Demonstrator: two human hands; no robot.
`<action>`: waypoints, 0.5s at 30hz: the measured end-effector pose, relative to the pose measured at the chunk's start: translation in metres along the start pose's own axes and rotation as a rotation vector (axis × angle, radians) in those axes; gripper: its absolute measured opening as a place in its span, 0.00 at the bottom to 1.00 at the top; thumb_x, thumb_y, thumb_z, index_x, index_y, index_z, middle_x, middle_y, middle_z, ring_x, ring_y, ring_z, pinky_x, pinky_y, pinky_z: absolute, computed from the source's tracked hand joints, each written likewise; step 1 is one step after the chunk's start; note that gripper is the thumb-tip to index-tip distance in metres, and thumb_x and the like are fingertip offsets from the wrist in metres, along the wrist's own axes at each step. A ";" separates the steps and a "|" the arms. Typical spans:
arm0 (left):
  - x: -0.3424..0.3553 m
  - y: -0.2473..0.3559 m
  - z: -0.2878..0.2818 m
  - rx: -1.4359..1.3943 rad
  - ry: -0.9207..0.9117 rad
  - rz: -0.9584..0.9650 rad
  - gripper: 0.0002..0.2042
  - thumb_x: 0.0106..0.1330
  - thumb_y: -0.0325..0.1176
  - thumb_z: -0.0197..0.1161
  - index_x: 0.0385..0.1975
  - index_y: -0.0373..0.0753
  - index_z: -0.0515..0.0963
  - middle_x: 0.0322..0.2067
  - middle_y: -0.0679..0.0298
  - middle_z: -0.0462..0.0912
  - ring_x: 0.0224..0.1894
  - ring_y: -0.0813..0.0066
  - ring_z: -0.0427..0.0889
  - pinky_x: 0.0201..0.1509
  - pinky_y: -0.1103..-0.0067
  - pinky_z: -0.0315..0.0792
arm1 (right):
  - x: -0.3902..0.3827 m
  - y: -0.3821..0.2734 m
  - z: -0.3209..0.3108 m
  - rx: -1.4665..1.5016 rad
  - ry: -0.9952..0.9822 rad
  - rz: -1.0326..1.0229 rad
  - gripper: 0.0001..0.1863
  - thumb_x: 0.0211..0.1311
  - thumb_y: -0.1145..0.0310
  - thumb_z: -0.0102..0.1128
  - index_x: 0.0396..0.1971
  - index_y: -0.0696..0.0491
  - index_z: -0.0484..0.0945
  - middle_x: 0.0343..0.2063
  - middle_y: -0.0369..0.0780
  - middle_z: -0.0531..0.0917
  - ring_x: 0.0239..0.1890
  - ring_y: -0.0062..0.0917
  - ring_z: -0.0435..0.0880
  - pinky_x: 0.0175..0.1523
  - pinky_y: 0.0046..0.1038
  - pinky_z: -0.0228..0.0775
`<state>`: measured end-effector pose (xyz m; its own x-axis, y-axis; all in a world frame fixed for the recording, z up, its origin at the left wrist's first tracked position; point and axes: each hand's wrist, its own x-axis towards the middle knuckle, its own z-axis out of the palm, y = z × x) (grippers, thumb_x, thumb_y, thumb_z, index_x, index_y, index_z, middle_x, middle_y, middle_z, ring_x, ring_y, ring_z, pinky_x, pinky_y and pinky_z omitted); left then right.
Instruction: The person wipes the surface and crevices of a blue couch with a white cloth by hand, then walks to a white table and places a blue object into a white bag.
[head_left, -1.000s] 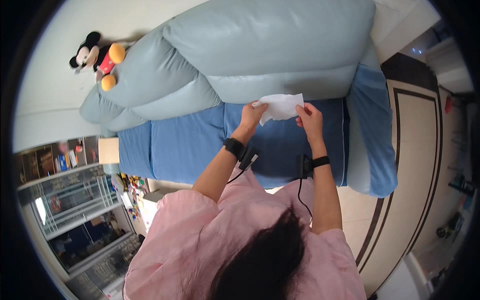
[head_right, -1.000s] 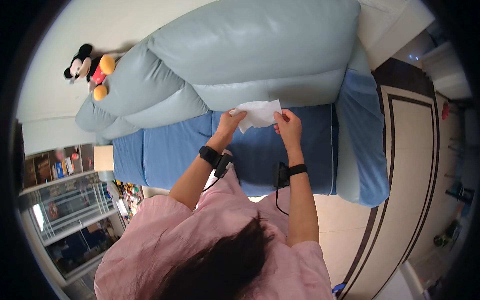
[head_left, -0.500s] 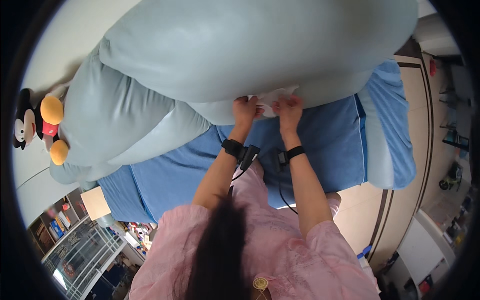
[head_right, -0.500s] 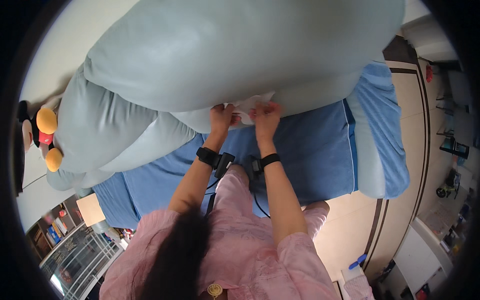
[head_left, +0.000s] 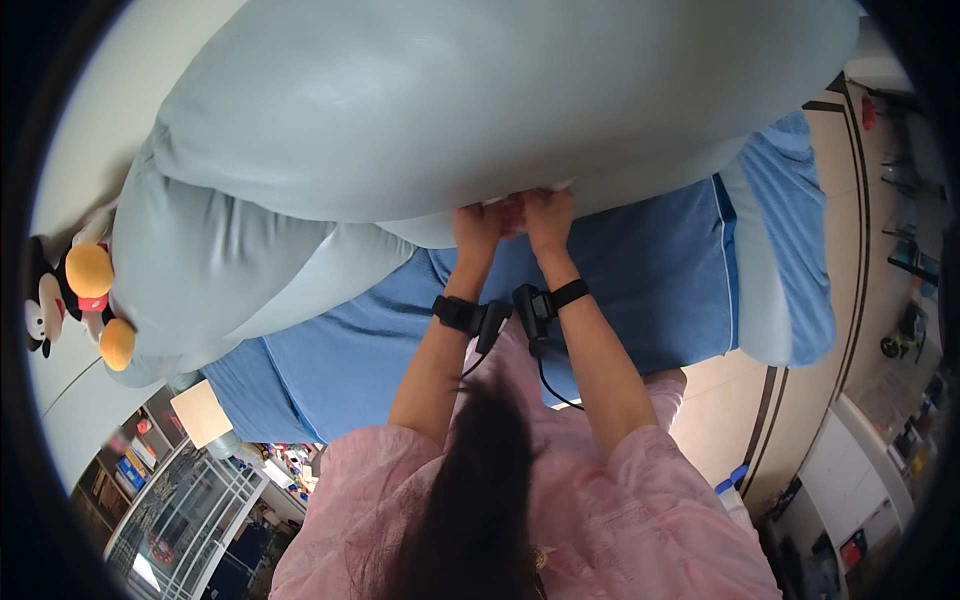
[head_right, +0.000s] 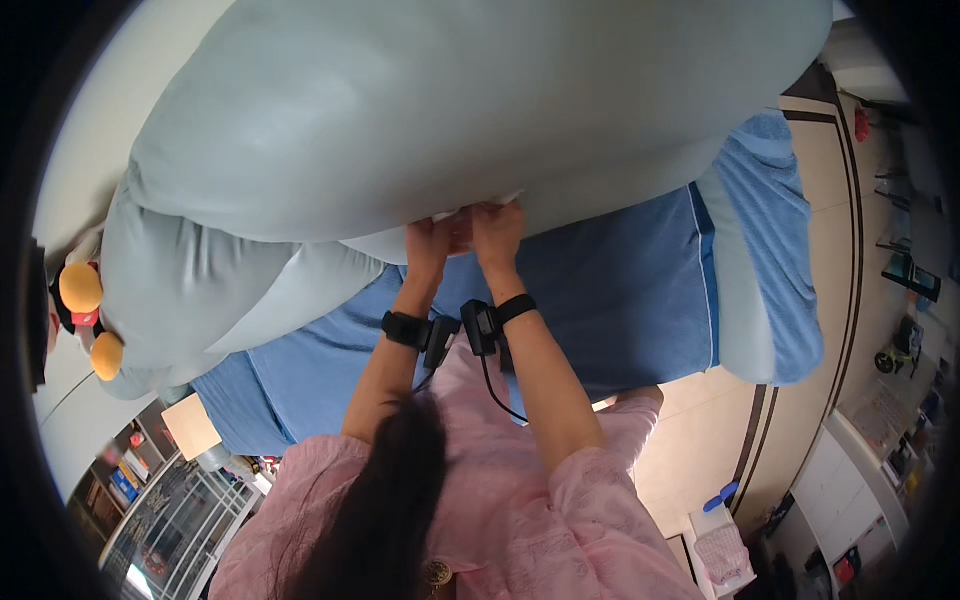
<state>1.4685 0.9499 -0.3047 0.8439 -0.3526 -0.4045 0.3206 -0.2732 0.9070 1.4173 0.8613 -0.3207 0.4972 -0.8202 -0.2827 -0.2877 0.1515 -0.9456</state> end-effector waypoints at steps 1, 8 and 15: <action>0.005 -0.001 0.014 0.000 -0.008 -0.005 0.14 0.68 0.36 0.57 0.42 0.28 0.75 0.25 0.57 0.82 0.22 0.71 0.84 0.17 0.81 0.75 | 0.007 0.003 -0.010 -0.004 0.007 0.004 0.08 0.59 0.74 0.58 0.35 0.63 0.78 0.29 0.46 0.84 0.33 0.40 0.82 0.43 0.35 0.72; 0.015 0.010 0.104 -0.348 -0.261 -0.247 0.14 0.70 0.36 0.54 0.46 0.31 0.75 0.40 0.52 0.84 0.38 0.65 0.86 0.40 0.74 0.80 | 0.070 -0.006 -0.100 0.072 0.073 -0.066 0.10 0.61 0.74 0.57 0.41 0.61 0.76 0.36 0.43 0.83 0.36 0.29 0.82 0.43 0.31 0.72; 0.011 0.030 0.217 -0.381 -0.307 -0.296 0.14 0.69 0.39 0.57 0.44 0.33 0.77 0.39 0.57 0.85 0.42 0.68 0.85 0.41 0.77 0.78 | 0.144 -0.018 -0.201 0.171 0.169 -0.017 0.08 0.61 0.71 0.59 0.37 0.58 0.77 0.32 0.39 0.83 0.30 0.20 0.82 0.32 0.22 0.73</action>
<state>1.3938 0.7434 -0.3080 0.5490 -0.5700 -0.6113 0.7048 -0.0775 0.7052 1.3290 0.6298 -0.3124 0.3525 -0.9019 -0.2497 -0.1306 0.2168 -0.9674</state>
